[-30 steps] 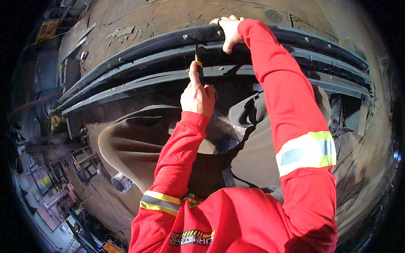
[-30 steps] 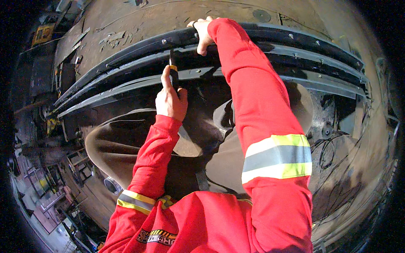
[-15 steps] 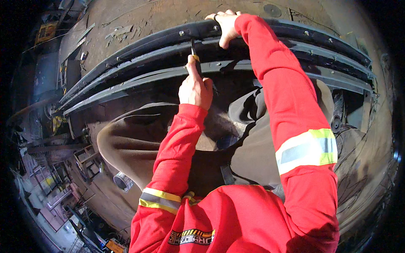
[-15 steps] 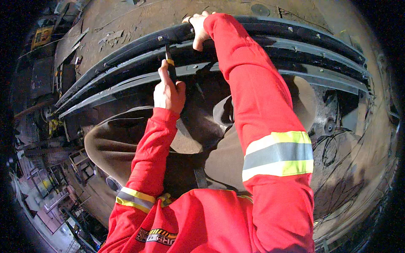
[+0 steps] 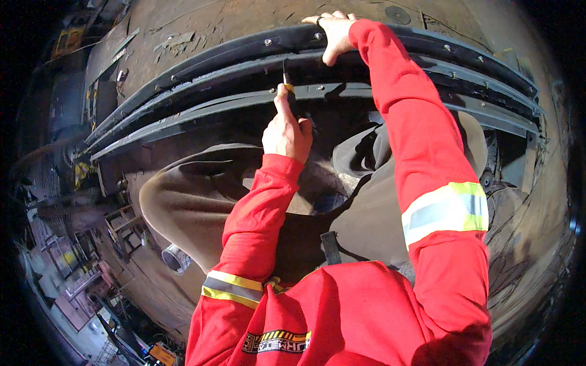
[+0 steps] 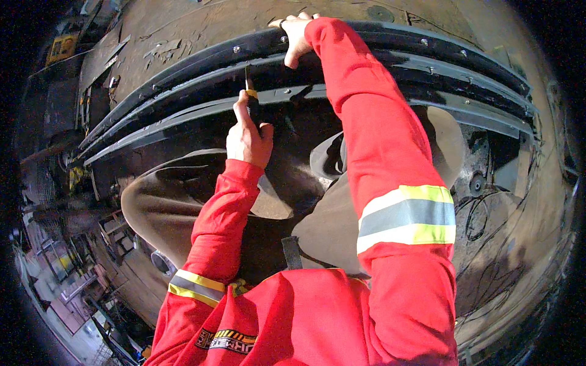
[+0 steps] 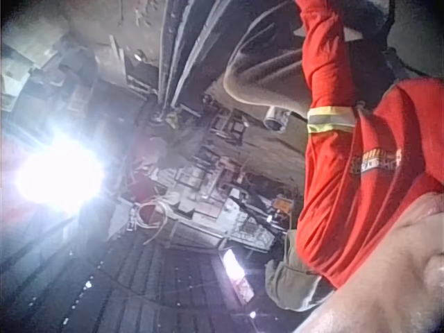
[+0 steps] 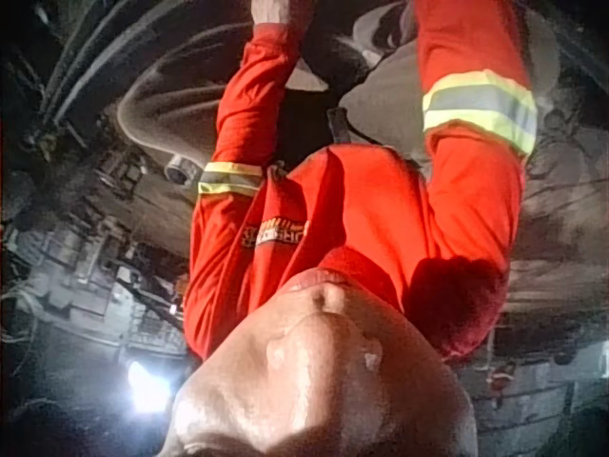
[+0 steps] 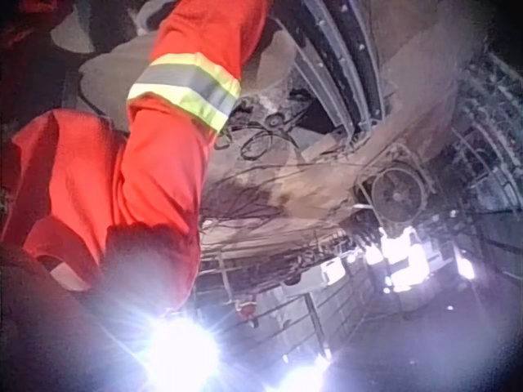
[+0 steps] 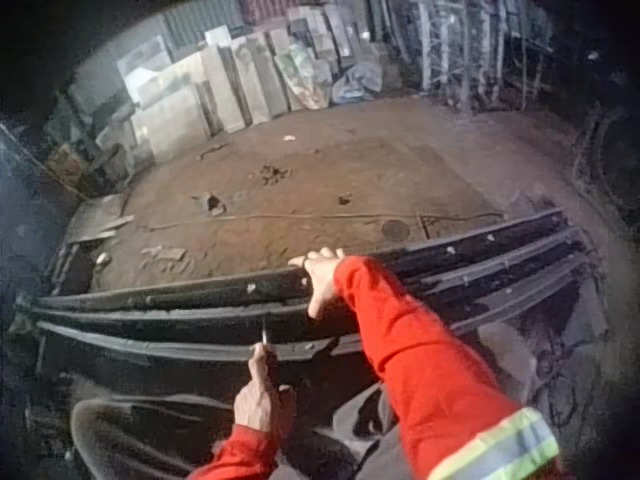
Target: The person uses a yellow-handled scraper to remove black sealant from the seam of a large, curved metal structure. They work methodically along the joint, scraping away the material to expose the metal underneath.
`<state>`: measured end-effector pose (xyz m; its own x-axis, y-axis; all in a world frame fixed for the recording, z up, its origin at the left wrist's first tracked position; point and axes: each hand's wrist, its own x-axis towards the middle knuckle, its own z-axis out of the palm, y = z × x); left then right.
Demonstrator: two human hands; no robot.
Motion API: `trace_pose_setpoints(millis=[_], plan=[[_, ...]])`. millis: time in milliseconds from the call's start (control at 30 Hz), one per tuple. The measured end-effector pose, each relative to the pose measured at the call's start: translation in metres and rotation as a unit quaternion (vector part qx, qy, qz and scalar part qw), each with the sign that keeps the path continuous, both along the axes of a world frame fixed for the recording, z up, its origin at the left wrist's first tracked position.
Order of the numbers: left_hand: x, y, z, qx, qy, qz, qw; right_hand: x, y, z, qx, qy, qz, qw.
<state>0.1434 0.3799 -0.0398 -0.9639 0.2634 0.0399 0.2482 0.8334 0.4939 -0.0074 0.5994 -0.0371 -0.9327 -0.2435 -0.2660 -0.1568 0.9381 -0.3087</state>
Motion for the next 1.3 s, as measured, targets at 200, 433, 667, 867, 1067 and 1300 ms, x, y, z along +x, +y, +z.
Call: trace_pose_setpoints(millis=[200, 433, 667, 867, 1067, 1300], plan=[[0.012, -0.013, 0.028, 0.007, -0.06, -0.024, 0.998, 0.018, 0.004, -0.001, -0.017, 0.06, -0.045, 0.997], [0.009, -0.053, 0.058, 0.002, -0.025, -0.009, 1.0, 0.135, -0.105, 0.006, -0.372, 0.268, -0.398, 0.795], [0.002, -0.041, 0.047, -0.092, 0.027, -0.013, 0.995, 0.155, -0.166, -0.005, -0.757, -0.152, -0.523, 0.361], [-0.011, -0.043, 0.046, 0.079, -0.021, -0.028, 0.996, 0.127, -0.165, -0.069, -0.805, -0.253, -0.455, 0.284], [-0.007, -0.035, 0.034, 0.063, -0.004, -0.037, 0.997, 0.126, -0.166, -0.054, -0.829, -0.148, -0.489, 0.229], [-0.007, -0.028, 0.033, -0.003, 0.055, -0.065, 0.996, 0.123, -0.163, -0.022, -0.729, -0.1, -0.576, 0.357]])
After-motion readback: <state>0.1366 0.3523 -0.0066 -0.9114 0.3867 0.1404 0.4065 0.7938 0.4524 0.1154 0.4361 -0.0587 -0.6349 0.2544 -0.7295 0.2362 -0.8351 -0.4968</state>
